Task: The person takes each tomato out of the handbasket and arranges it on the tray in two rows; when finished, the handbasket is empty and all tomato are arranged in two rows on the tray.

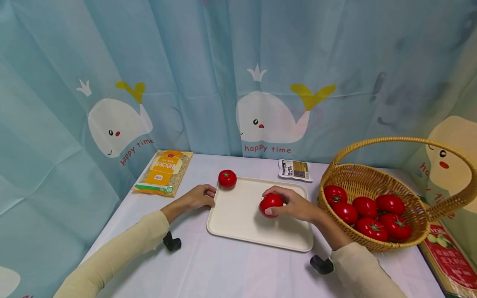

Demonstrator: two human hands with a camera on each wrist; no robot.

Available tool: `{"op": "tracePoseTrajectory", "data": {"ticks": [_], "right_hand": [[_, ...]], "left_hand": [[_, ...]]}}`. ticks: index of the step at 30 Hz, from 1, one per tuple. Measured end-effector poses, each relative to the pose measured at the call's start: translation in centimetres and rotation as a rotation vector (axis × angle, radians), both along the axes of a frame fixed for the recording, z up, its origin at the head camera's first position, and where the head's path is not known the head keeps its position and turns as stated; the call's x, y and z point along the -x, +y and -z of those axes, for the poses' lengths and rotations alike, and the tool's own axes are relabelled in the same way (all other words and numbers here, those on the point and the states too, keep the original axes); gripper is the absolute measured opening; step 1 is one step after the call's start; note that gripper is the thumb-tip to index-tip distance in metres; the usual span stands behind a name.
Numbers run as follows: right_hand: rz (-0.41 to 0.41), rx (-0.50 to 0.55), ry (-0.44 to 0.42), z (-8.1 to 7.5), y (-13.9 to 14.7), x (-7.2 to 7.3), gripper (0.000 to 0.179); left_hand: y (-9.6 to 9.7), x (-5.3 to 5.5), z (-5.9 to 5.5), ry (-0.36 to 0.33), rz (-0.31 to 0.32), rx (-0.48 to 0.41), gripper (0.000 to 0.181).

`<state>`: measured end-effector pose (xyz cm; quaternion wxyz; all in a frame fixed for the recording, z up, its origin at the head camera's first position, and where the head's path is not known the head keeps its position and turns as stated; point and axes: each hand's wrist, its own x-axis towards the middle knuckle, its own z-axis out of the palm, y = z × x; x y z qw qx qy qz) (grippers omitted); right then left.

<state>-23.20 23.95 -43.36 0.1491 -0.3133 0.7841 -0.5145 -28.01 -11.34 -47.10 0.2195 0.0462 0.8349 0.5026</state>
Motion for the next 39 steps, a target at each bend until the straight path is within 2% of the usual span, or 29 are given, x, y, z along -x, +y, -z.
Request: {"op": "tracePoseTrajectory", "data": {"ticks": [5,10,22,32,39], "right_hand": [[0.006,-0.017,0.002,0.1,-0.3,0.1,0.050],[0.025,-0.021,-0.004,0.2,-0.5,0.3,0.052],[0.030,-0.009,0.064,0.5,-1.2,1.0,0.039],[0.042,0.022,0.027,0.6,-2.0,1.9,0.040],[0.075,0.061,-0.007,0.6,-3.0,2.4,0.031]], "left_hand": [[0.0,0.0,0.0,-0.001,0.002,-0.003,0.049],[0.0,-0.1,0.1,0.000,0.004,-0.002,0.049],[0.0,-0.1,0.0,0.007,0.001,0.006,0.049],[0.1,0.0,0.0,-0.002,-0.007,-0.007,0.050],[0.0,-0.1,-0.2,-0.006,0.006,-0.022,0.048]]}}
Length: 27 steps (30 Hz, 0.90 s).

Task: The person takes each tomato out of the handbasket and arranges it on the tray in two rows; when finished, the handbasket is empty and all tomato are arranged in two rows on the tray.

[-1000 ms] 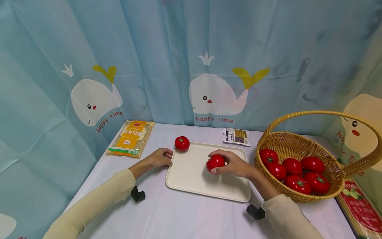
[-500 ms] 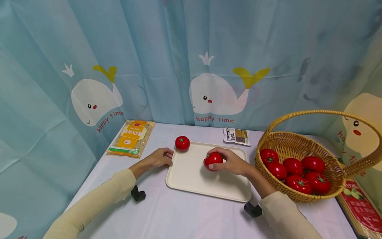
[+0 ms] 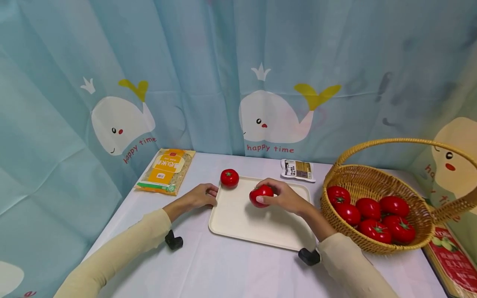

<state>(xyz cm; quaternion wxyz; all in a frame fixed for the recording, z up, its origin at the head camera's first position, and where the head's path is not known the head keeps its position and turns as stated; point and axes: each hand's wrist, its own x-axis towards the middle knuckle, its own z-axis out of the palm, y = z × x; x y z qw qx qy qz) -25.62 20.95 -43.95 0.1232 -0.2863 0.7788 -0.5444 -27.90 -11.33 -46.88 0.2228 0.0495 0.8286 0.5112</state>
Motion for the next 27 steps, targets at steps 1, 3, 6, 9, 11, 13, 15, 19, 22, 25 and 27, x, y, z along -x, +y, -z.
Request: {"op": "tracePoseTrajectory", "data": {"ticks": [1,3,6,9,11,13,15,19,22,25,27], "right_hand": [[0.002,-0.001,-0.001,0.0,-0.1,0.1,0.029],[0.006,-0.007,-0.006,0.0,-0.4,0.2,0.027],[0.010,-0.008,-0.015,0.0,-0.8,0.3,0.028],[0.015,-0.008,-0.022,0.1,-1.2,0.4,0.029],[0.019,-0.006,-0.027,0.2,-1.4,0.5,0.030],[0.024,-0.005,-0.032,0.3,-1.5,0.6,0.031],[0.028,-0.007,-0.029,0.4,-1.5,0.7,0.033],[0.024,-0.023,-0.006,0.6,-1.5,0.9,0.040],[0.013,-0.034,0.007,0.6,-1.5,1.1,0.048],[0.012,-0.050,0.011,0.6,-1.7,1.3,0.057],[0.017,-0.063,0.006,0.7,-1.8,1.5,0.062]], "left_hand": [[0.0,0.0,-0.1,-0.001,0.001,0.001,0.048],[0.0,0.0,-0.2,-0.006,0.000,0.009,0.048],[0.1,0.0,-0.1,-0.015,-0.007,0.014,0.048],[0.1,0.1,0.1,-0.014,-0.012,0.015,0.050],[0.1,0.0,0.1,-0.011,-0.015,0.013,0.050],[0.1,0.0,0.1,-0.011,-0.018,0.011,0.050],[0.1,0.0,0.1,-0.012,-0.019,0.011,0.050],[0.1,0.1,0.1,-0.013,-0.017,0.009,0.050],[0.0,0.1,0.2,-0.007,-0.015,0.002,0.050],[0.0,0.1,0.3,-0.004,-0.016,0.001,0.050],[0.0,0.0,0.3,-0.002,-0.018,0.004,0.049]]}}
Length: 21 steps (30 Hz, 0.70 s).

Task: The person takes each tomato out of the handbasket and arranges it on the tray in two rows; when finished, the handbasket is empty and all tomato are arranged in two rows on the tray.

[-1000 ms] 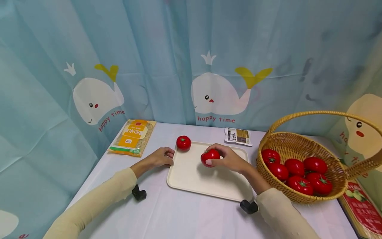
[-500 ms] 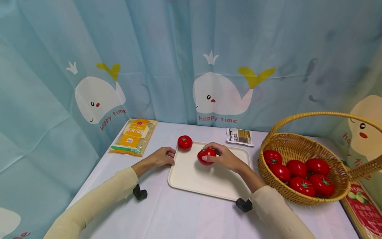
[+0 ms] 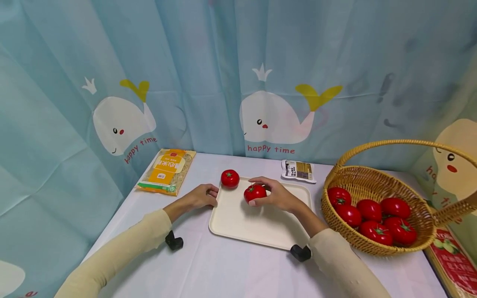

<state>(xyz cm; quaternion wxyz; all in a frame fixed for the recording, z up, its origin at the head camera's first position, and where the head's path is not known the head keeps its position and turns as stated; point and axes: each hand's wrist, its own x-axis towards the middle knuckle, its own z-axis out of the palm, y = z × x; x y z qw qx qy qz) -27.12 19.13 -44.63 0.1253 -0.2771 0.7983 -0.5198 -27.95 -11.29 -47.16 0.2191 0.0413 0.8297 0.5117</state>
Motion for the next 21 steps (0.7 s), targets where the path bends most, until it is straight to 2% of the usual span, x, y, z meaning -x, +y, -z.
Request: {"op": "tracePoseTrajectory", "data": {"ticks": [8,13,21], "right_hand": [[0.043,-0.081,-0.066,0.19,-0.52,0.50,0.066],[0.062,-0.143,-0.055,0.19,-0.78,0.57,0.062],[0.097,-0.172,-0.018,0.42,-1.03,0.81,0.055]], "left_hand": [[0.00,-0.05,0.11,0.008,0.006,0.010,0.049],[-0.06,-0.04,0.18,0.007,0.005,0.001,0.048],[0.04,0.00,0.29,0.014,0.003,-0.005,0.048]]}}
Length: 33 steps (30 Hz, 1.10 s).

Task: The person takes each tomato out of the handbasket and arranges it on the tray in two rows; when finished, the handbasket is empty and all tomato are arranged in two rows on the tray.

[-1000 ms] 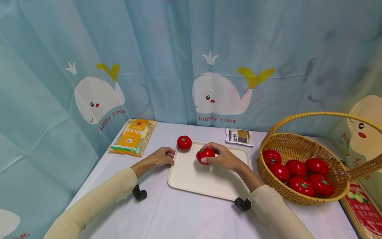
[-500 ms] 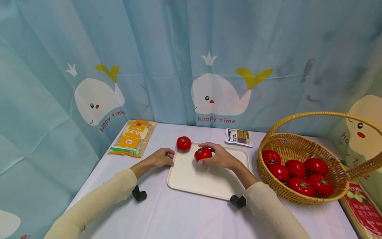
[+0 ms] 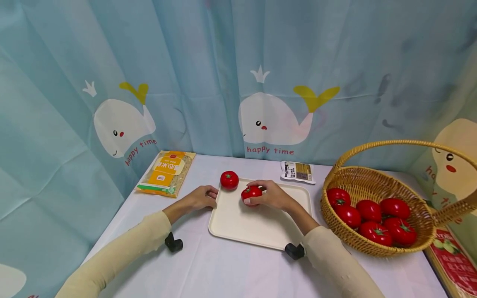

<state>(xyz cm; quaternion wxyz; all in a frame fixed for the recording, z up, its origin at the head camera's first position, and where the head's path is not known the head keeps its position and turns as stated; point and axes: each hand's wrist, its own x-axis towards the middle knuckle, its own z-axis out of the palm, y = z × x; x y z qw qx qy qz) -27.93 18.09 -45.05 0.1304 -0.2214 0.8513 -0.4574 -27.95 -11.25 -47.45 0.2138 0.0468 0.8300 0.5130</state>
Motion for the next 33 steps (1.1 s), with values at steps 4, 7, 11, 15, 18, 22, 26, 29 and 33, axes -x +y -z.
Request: {"op": "tracePoseTrajectory", "data": {"ticks": [4,7,11,15,18,22,26,29,33], "right_hand": [[0.004,-0.012,0.005,-0.1,-0.2,0.1,0.062],[0.012,-0.020,-0.005,-0.1,-0.3,0.2,0.066],[0.027,-0.020,-0.006,-0.1,-0.5,0.3,0.065],[0.038,0.002,-0.001,0.0,-0.7,0.5,0.062],[0.053,-0.003,0.004,0.0,-0.7,0.7,0.062],[0.070,-0.026,-0.003,0.0,-0.9,0.9,0.060],[0.075,-0.026,-0.001,0.0,-1.0,1.1,0.060],[0.073,-0.019,0.002,0.1,-1.2,1.3,0.062],[0.093,-0.019,-0.001,0.2,-1.3,1.6,0.065]], "left_hand": [[0.0,0.0,0.0,-0.001,-0.007,-0.001,0.048],[0.0,-0.1,0.1,-0.003,-0.008,-0.001,0.048],[0.1,0.0,0.1,0.000,-0.009,0.000,0.048],[0.0,0.0,0.1,-0.005,-0.011,0.003,0.048],[0.1,0.0,0.0,-0.010,-0.007,0.007,0.049],[0.1,0.0,-0.1,-0.011,-0.004,0.011,0.049],[0.1,-0.1,-0.3,-0.009,-0.005,0.005,0.048],[0.1,-0.2,-0.4,-0.008,-0.009,0.000,0.048],[0.1,-0.1,-0.3,-0.007,-0.013,0.005,0.048]]}}
